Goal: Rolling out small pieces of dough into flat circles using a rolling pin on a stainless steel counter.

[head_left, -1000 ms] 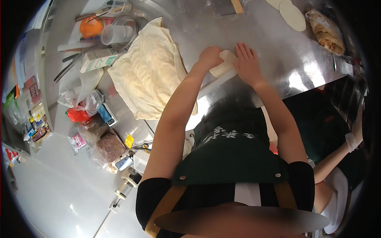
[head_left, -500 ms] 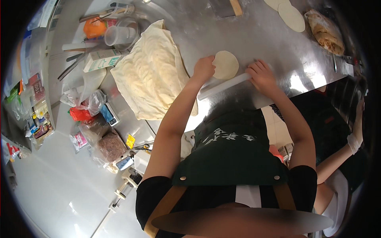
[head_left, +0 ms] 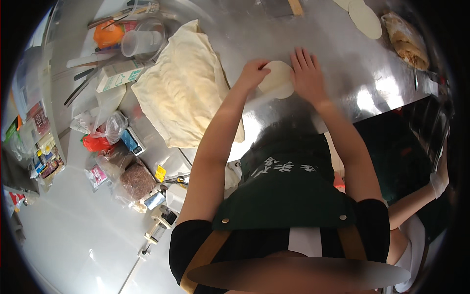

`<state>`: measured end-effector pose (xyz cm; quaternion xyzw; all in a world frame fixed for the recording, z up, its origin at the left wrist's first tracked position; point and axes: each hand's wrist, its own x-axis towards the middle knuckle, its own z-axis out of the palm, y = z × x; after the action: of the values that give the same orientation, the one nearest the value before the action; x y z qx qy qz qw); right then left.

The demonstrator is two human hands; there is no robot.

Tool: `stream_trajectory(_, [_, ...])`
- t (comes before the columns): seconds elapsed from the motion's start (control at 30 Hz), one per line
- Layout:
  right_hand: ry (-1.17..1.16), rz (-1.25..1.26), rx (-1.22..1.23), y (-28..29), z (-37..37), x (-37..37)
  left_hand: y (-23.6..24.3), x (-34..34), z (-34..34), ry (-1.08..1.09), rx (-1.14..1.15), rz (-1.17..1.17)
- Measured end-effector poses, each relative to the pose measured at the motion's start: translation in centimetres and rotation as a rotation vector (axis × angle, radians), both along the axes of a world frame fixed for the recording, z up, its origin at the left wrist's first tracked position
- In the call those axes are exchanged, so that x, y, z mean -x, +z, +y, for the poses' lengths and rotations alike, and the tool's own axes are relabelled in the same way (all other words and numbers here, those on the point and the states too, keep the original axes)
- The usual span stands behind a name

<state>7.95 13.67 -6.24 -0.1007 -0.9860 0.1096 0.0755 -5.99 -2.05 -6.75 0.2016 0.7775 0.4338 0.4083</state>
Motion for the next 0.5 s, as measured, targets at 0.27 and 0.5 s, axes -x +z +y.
stream_trajectory(0.27, [0.034,-0.020,0.067,0.0,-0.1,-2.5,1.9,0.5,3.6,-0.449,0.378,0.335])
stream_trajectory(0.5, [0.207,0.059,0.127,0.3,1.9,-9.7,8.4,-4.6,4.6,-0.640,0.526,0.602])
